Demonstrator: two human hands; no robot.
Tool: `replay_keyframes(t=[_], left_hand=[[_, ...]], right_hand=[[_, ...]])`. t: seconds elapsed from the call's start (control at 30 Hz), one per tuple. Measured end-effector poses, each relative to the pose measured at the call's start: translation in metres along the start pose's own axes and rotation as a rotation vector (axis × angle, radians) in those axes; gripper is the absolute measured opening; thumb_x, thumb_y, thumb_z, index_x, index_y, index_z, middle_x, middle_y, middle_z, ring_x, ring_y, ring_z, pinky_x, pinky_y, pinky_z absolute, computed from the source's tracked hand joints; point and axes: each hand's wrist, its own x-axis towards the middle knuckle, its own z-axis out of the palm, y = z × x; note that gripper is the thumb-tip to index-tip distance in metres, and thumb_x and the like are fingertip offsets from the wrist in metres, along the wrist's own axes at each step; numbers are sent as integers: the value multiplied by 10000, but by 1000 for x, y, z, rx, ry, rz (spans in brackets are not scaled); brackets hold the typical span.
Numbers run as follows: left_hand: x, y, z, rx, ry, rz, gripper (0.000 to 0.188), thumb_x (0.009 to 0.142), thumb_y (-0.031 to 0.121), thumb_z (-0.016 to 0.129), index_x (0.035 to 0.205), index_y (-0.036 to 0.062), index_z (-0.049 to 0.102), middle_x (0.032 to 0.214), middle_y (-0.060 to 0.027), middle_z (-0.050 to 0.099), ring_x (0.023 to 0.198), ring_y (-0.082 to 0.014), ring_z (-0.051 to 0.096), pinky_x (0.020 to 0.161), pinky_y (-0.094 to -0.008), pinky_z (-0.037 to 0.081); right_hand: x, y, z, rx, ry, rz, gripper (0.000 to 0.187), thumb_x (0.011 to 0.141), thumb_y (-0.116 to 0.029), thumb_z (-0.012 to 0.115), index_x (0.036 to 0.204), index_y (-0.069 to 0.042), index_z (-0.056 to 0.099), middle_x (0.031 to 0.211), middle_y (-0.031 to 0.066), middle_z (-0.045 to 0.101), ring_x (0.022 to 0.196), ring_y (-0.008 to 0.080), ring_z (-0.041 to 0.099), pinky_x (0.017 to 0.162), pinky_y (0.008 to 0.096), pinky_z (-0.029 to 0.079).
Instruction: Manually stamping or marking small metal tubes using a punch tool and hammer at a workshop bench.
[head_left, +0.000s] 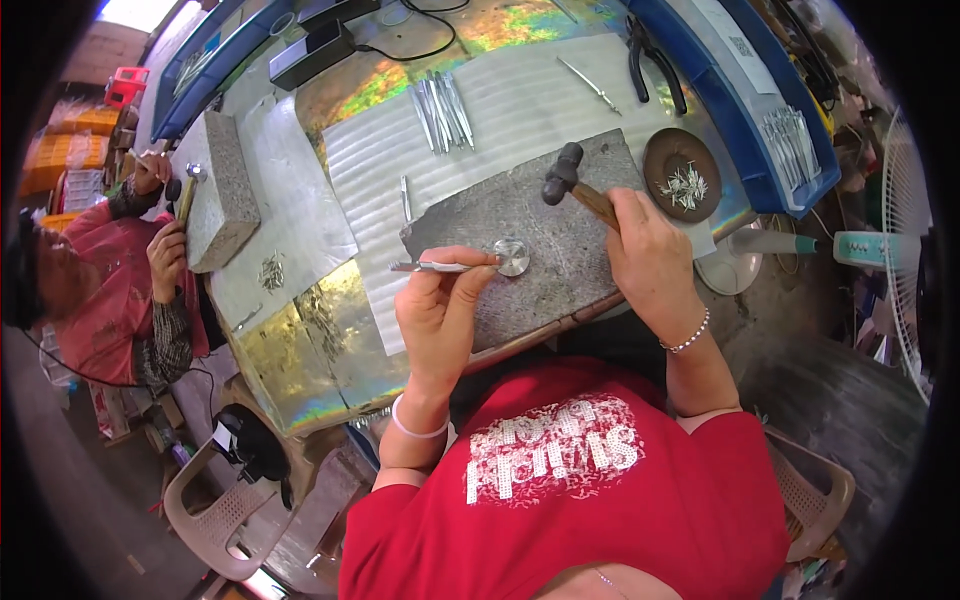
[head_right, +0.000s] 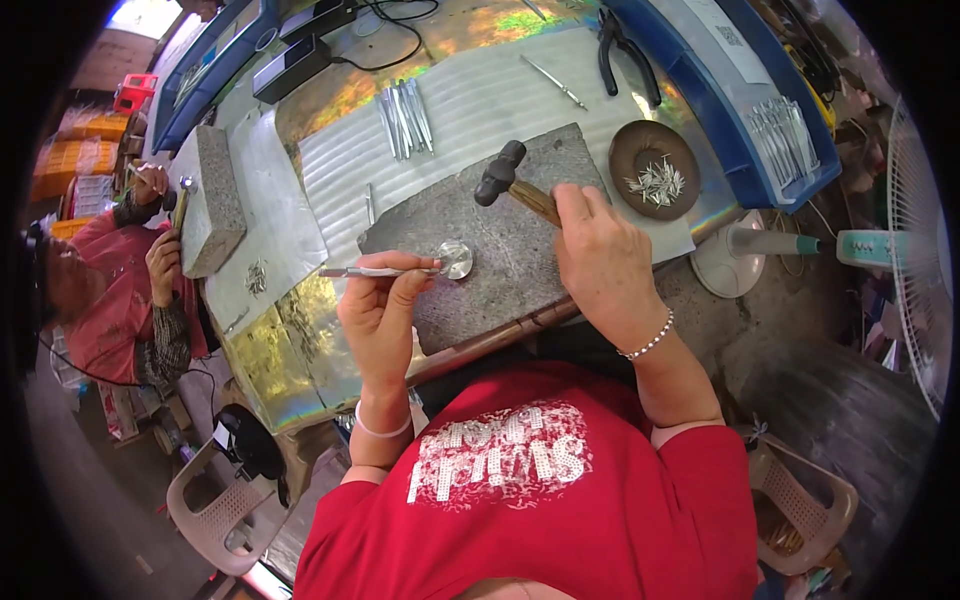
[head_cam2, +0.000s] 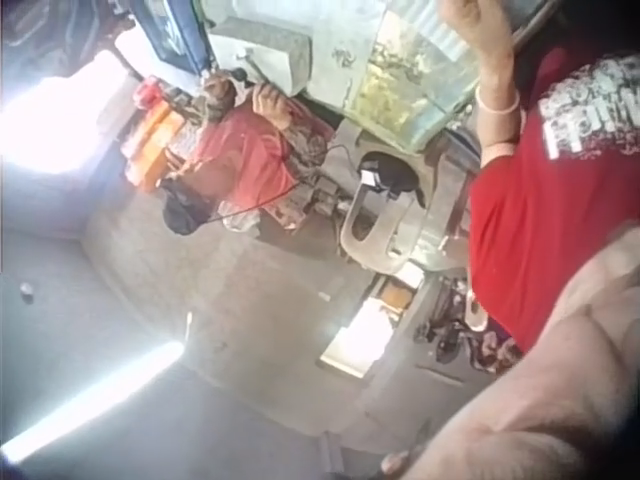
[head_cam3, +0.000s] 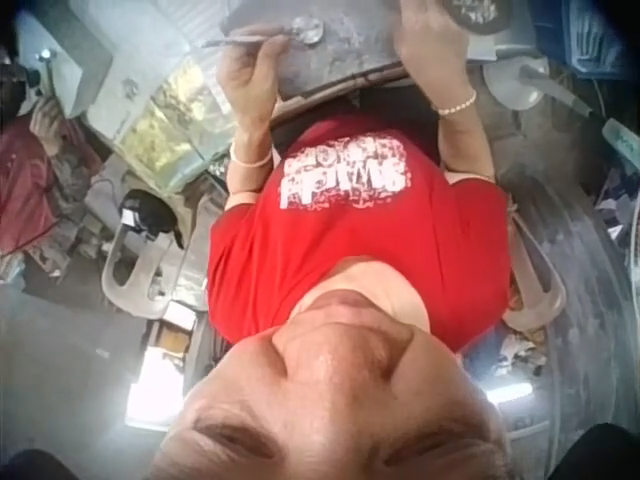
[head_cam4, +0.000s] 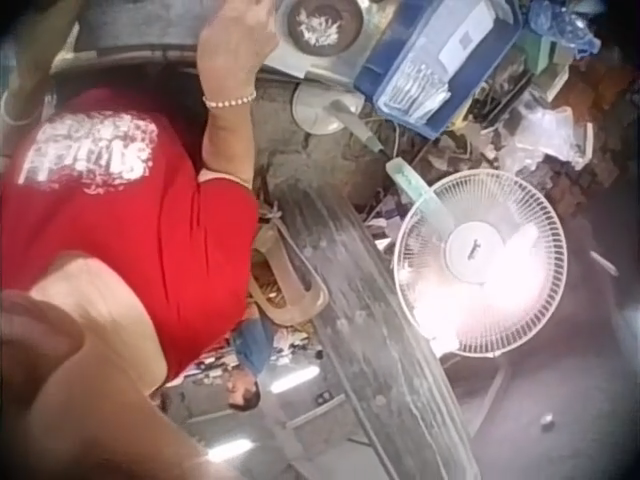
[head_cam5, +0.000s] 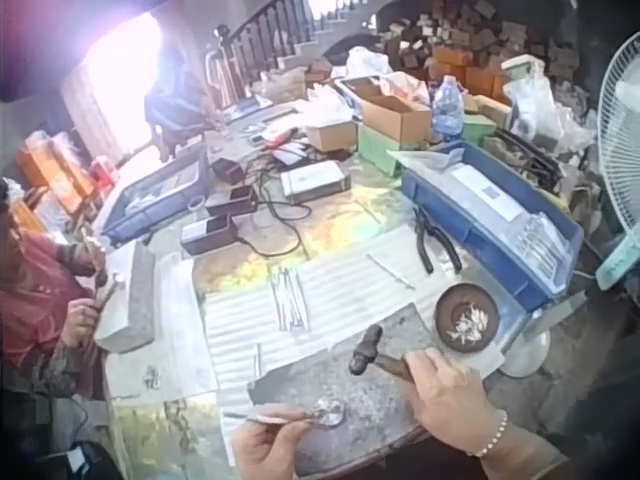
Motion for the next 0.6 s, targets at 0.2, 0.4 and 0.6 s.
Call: replay_keyframes(t=[0.2,0.4,0.6], left_hand=[[10,-2,-1,22,-92,66,65,822,-76,603,879,-46,596,892,-77,613,764,-111,578,686,-221,474],[13,-9,1,34,-109,120,78,807,-87,602,868,-40,591,847,-89,605,731,-137,574,661,-234,468],[17,-10,0,168,-155,238,108,780,-97,612,852,-24,578,804,-106,596,689,-181,573,625,-254,459]], right_hand=[[2,-2,0,100,40,70,257,780,-34,566,1018,-49,471,915,144,572,775,361,586,618,443,473],[4,0,1,166,45,54,248,778,-18,561,1007,-51,475,884,138,573,784,360,581,620,436,461],[3,1,0,215,52,61,238,769,-12,570,988,-48,483,882,133,574,779,353,583,623,431,463]])
